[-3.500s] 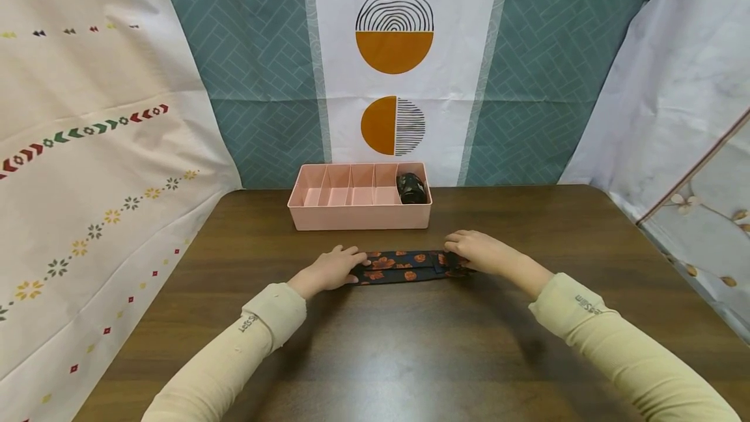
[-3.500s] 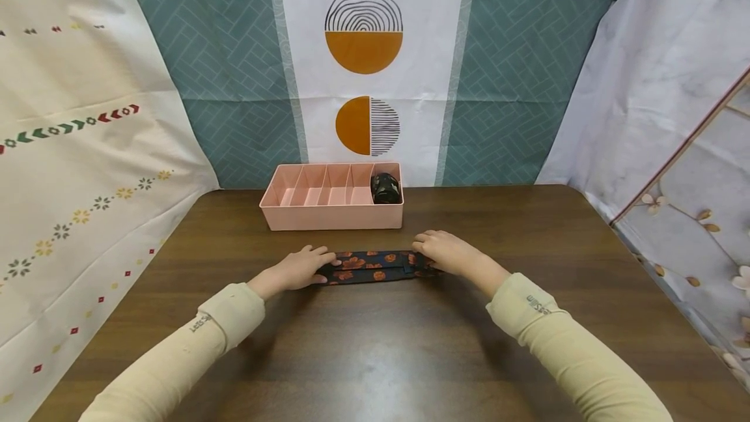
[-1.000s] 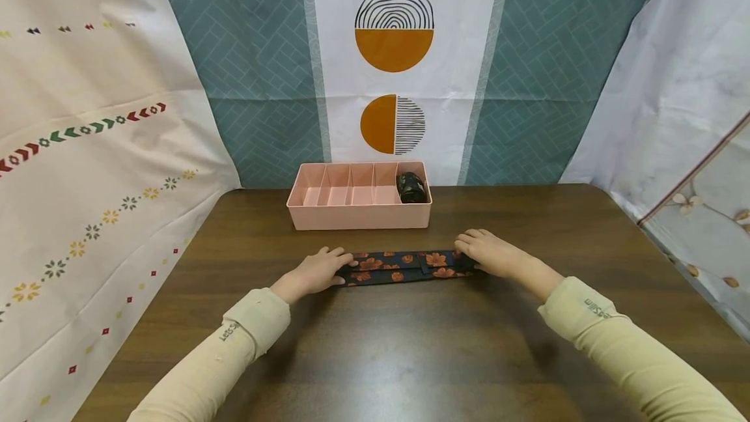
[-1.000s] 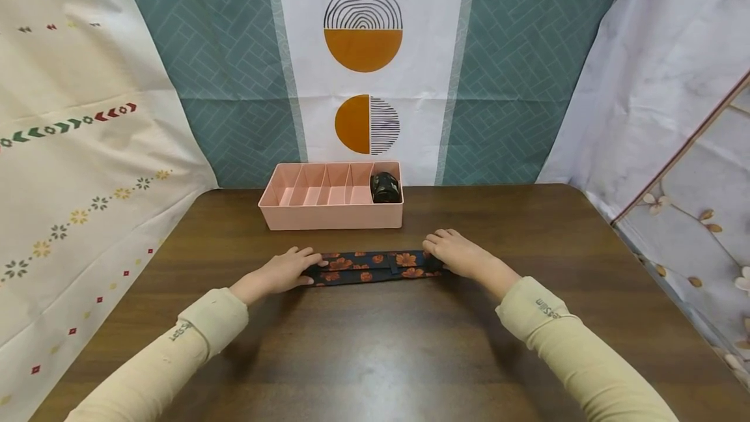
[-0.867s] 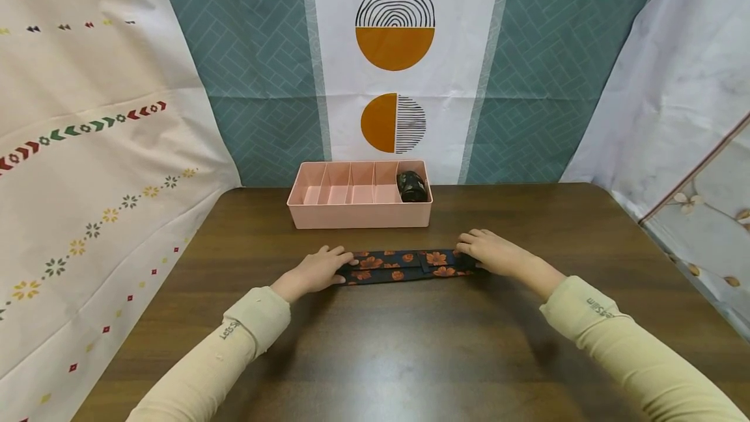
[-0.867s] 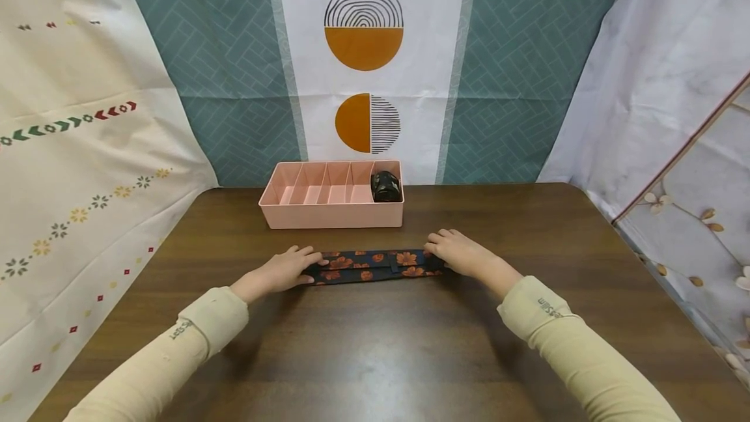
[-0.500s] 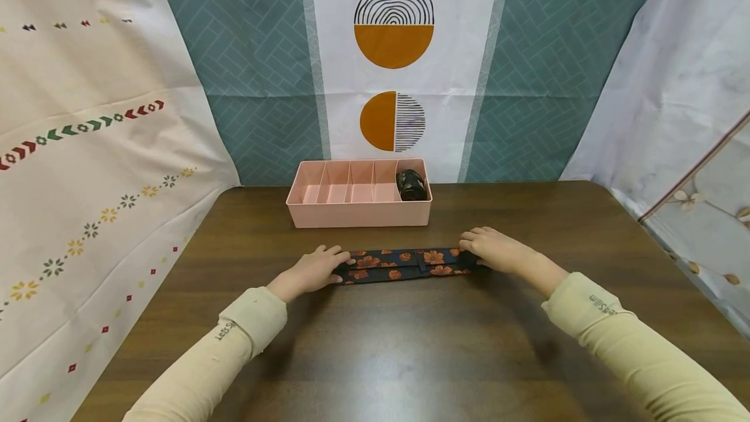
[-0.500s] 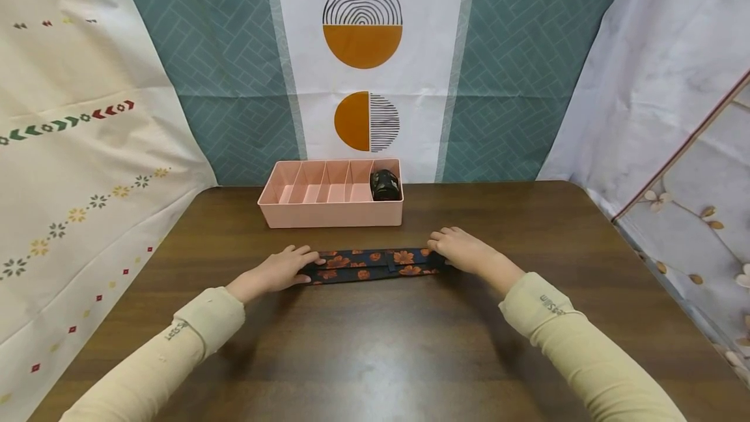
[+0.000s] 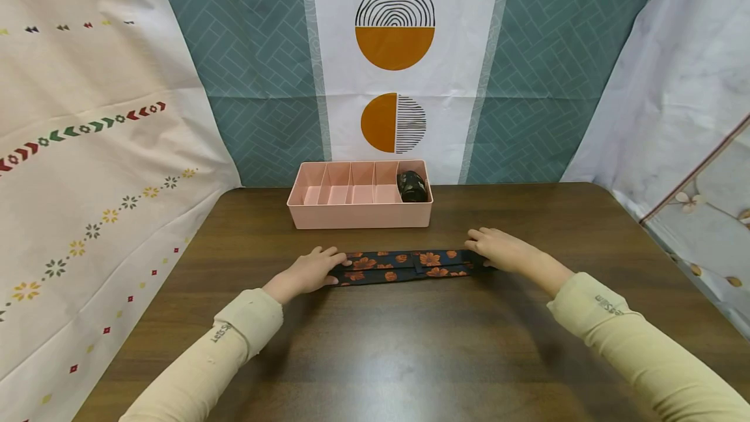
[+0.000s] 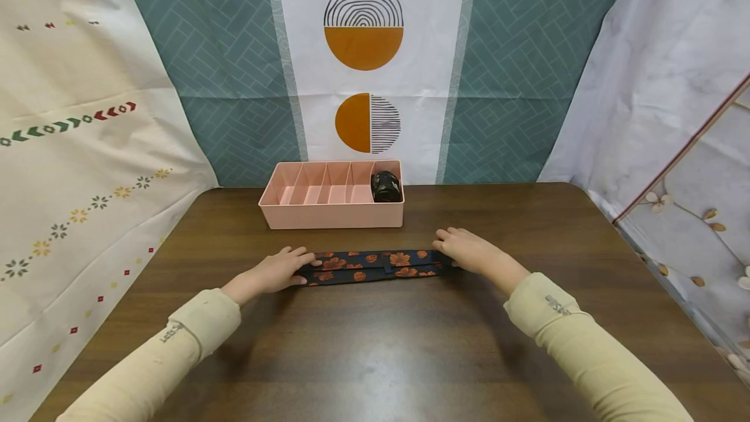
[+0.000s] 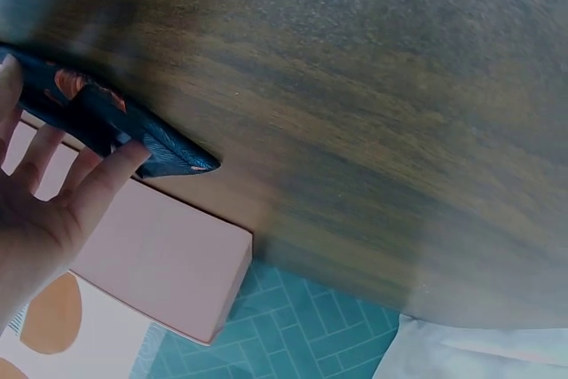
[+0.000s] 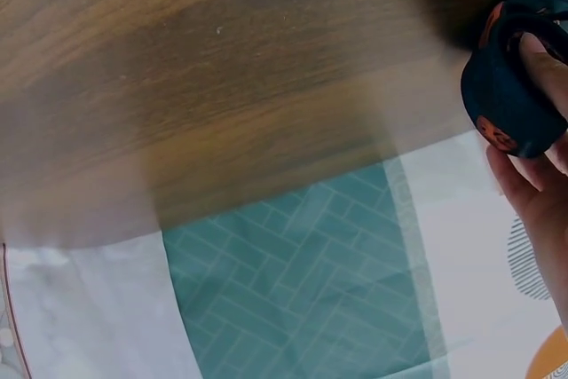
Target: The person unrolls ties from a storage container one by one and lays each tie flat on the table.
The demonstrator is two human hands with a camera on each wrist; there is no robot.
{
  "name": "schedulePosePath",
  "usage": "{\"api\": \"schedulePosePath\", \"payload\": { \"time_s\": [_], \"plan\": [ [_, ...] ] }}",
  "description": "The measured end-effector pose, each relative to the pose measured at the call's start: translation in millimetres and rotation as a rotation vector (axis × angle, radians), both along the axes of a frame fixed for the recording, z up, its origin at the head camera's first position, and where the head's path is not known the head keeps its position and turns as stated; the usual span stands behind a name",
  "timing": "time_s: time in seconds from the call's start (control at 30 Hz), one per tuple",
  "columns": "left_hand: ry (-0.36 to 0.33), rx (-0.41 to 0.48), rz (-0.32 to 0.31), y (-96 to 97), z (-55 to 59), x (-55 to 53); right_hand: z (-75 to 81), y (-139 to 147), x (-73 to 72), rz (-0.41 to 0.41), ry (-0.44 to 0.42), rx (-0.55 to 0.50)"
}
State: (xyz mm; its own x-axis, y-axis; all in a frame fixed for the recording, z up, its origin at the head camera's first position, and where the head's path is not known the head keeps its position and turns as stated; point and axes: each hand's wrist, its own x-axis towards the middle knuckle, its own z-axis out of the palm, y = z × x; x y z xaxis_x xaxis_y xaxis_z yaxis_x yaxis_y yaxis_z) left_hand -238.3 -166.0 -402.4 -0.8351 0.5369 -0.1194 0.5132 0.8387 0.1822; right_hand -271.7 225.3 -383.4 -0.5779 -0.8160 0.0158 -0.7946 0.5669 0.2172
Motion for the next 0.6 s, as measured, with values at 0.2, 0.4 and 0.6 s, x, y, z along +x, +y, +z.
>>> {"api": "schedulePosePath", "payload": {
  "time_s": [0.2,0.4,0.6],
  "plan": [
    [-0.004,0.004,-0.004,-1.8,-1.8,-0.1,-1.0,1.8,2.4,-0.012,-0.004,-0.017],
    [0.014,0.006,-0.008,-2.7,-5.3,0.8,-4.1,5.2,5.1,-0.039,-0.03,-0.028],
    [0.025,0.014,0.005,-5.0,-4.9,2.3,-2.9,8.3,7.4,-0.052,-0.014,-0.006]
  ]
}}
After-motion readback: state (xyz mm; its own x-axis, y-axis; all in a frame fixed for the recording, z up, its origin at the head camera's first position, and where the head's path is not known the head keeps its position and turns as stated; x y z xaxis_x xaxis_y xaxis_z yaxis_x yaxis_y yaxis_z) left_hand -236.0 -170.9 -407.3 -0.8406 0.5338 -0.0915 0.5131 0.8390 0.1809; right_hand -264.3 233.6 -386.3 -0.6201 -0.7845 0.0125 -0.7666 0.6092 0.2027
